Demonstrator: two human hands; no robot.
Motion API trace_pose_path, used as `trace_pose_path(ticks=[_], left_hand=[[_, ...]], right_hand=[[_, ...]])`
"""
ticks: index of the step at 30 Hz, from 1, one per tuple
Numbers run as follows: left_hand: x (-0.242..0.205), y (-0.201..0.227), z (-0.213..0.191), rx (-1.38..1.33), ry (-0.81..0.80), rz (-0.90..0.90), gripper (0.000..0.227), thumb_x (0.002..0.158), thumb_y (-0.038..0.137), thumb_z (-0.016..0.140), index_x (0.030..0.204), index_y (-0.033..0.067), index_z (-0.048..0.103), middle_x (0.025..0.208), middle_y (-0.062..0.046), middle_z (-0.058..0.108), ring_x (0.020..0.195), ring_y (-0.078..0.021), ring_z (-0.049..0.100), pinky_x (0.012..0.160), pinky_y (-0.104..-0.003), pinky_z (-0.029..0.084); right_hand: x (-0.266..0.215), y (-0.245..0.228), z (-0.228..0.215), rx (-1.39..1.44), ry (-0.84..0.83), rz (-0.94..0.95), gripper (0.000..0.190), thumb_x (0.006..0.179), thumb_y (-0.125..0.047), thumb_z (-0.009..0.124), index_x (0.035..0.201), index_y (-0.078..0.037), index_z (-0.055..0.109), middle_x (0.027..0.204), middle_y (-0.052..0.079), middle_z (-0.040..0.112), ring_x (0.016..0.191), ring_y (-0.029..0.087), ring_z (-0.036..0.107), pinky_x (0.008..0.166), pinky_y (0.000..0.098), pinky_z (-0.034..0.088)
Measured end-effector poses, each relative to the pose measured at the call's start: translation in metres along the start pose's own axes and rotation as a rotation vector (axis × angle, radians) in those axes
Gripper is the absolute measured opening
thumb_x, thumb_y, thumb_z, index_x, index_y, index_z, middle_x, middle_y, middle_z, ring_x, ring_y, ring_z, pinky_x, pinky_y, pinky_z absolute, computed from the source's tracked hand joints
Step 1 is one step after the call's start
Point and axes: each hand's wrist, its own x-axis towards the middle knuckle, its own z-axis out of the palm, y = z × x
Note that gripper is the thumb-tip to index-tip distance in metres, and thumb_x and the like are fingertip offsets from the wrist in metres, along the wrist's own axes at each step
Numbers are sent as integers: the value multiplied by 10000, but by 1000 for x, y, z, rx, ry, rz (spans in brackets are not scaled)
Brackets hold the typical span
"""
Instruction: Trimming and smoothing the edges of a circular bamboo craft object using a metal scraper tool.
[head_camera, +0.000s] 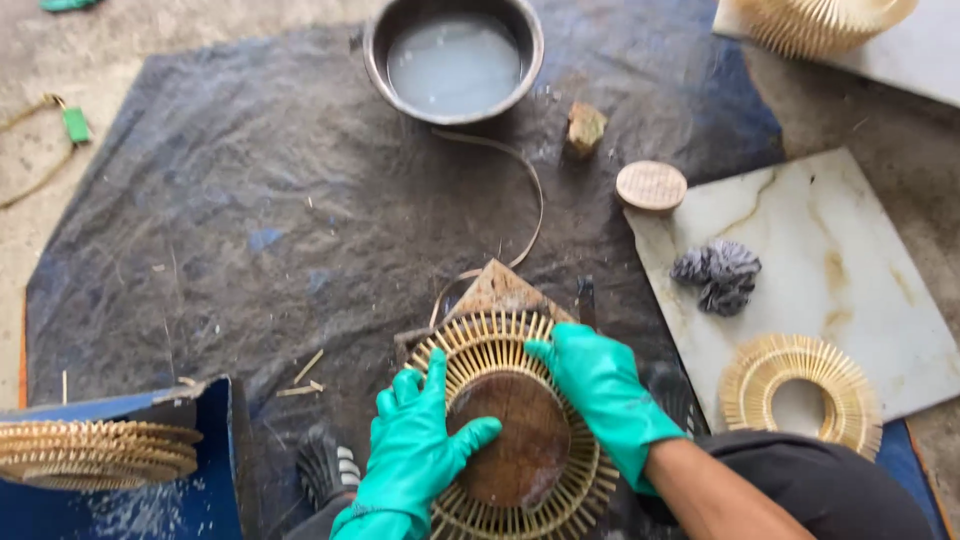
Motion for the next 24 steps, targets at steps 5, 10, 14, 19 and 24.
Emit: trace_pose_path(ticks=[5,10,14,19,24], left_hand=[[-5,-8,19,-35,84,33,1205,718,698,760,1637,145,212,1454,-169,380,1290,-376,377,1018,-531,411],[-13,4,-3,-23,75,-46,1203,679,683,786,1609,140,250,1414,-143,425,1278,-365,441,1028,-490,469],[-6,-3,5,-47,241,17,1120,694,656,797,1553,103,338,1375,-166,462,1221,-391,475,966,-493,490],[9,7,2,70,137,75,1150,687,714,771,1574,139,318,1426,-146,442,1159,-369,468,945,-499,465],[1,-12,33,15,248,129,1090,734,698,743,1561,94,368,1342,-174,478,1154,-393,490,908,-515,485]], right_hand=[[6,-14,-17,172,1,27,497,884,-601,623,983,-124,720,967,183,719,878,415,699,745,533,548],[6,-3,-42,246,-79,133,553,875,-610,647,1042,-85,701,1009,203,707,966,416,684,835,525,537],[-4,15,-62,268,-105,183,551,944,-591,574,1023,-61,702,971,233,716,947,434,691,845,536,537],[-7,12,-4,43,-148,93,541,964,-614,516,930,-106,697,917,211,706,885,421,687,791,542,539],[-5,4,15,43,19,45,520,970,-600,512,914,-111,681,893,190,719,845,405,700,726,545,547]])
